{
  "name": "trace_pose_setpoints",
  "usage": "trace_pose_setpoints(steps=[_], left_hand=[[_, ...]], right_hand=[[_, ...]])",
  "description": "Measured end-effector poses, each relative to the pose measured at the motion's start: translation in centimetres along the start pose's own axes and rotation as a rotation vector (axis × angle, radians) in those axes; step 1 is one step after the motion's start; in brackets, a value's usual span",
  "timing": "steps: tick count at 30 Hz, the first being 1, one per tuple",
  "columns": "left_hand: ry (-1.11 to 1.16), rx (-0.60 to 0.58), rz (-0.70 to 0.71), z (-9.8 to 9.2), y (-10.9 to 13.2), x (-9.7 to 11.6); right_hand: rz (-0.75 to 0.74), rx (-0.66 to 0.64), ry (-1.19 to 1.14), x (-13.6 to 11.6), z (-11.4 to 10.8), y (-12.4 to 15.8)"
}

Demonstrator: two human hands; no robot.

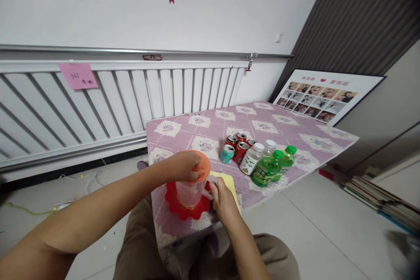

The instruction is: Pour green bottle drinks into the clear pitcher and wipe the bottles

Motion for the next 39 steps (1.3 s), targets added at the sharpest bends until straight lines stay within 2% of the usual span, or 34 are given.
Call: trace_pose_setpoints(steps=[3,9,12,17,22,27,29,34,39], left_hand=[[0.026,-0.001,-0.016,0.0,0.0,-0.5],[0.136,-0.07,0.142,-0.5,-0.2,-1.4],[0.097,-0.02,0.111,-0.3,-0.1,-1.2],[0.022,0.063,-0.022,0.7,0.0,-0.2],[-0.041,0.053,-0.046,0.5,-0.5,0.4],[0.063,-0.102,0.116,-1.0,-0.8,-0.8],[0.093,-0.128,0.173,-1.2,-0.6,-1.6],[-0.087,-0.038,0.233,-0.1,0.1,-3.2],[-0.113,-0.008,0.268,0.8,-0.1,-3.7]], right_hand=[[-0.006,0.006,0.004,0.1,0.0,0.0],[-0.008,-0.012,-0.001,0.0,-0.1,0.2],[-0.002,-0.006,0.004,0.0,-0.1,0.1],[0.003,0.006,0.014,0.1,0.0,0.0],[0.007,0.006,0.025,0.0,0.0,0.1],[0.015,0.002,0.025,-0.2,0.0,0.2],[0.019,0.003,0.022,-0.1,0.0,0.2],[0.011,0.015,0.01,0.0,0.0,0.1],[-0.01,0.023,0.002,-0.1,0.0,0.1]])
Point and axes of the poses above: each hand's wrist, its own y-axis away from the middle knuckle, its own z-axis out of the palm, x = y × z, the point moved 3 cm from there along -y, towards the middle knuckle, and after that the axes turned 14 degrees about x, right-handed, at the moved point
